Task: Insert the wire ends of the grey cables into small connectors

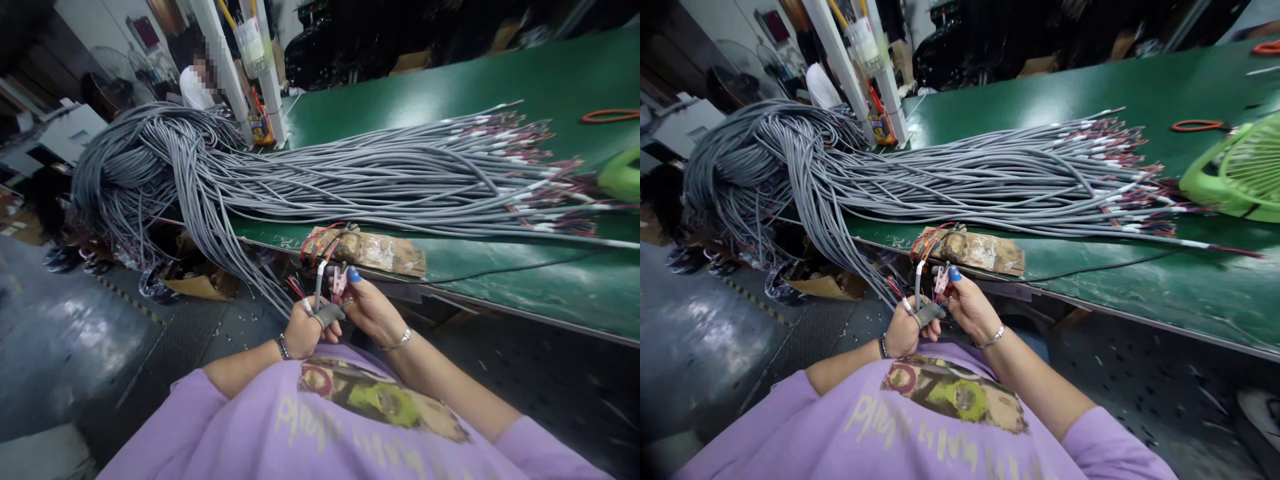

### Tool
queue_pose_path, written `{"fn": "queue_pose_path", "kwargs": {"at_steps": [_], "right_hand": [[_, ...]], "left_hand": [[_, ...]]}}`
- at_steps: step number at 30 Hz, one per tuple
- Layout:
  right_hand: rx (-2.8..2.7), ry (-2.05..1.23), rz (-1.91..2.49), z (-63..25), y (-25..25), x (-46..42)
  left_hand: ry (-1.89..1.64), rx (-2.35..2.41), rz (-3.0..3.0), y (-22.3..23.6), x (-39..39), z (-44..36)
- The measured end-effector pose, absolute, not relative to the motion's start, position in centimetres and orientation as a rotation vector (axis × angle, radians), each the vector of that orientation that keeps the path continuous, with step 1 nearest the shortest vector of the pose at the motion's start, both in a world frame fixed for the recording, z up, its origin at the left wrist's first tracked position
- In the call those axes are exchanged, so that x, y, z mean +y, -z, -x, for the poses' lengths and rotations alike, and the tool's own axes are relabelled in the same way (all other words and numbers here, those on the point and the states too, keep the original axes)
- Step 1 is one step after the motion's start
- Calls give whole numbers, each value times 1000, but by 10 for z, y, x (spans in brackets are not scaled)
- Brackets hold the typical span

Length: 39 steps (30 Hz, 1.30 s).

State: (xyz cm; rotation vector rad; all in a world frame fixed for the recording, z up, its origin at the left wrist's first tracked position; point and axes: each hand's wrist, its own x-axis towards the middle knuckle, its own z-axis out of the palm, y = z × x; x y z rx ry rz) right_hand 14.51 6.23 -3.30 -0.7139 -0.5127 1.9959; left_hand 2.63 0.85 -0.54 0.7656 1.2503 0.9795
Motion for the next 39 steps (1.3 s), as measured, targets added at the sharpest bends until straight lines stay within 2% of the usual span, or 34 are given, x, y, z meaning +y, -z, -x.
{"fn": "queue_pose_path", "kwargs": {"at_steps": [24, 39], "right_hand": [[-382, -1989, 744, -142, 26, 59], [-443, -1983, 739, -144, 29, 61]], "left_hand": [[-993, 1264, -813, 0, 6, -24], [-1054, 1254, -801, 17, 4, -19]]}}
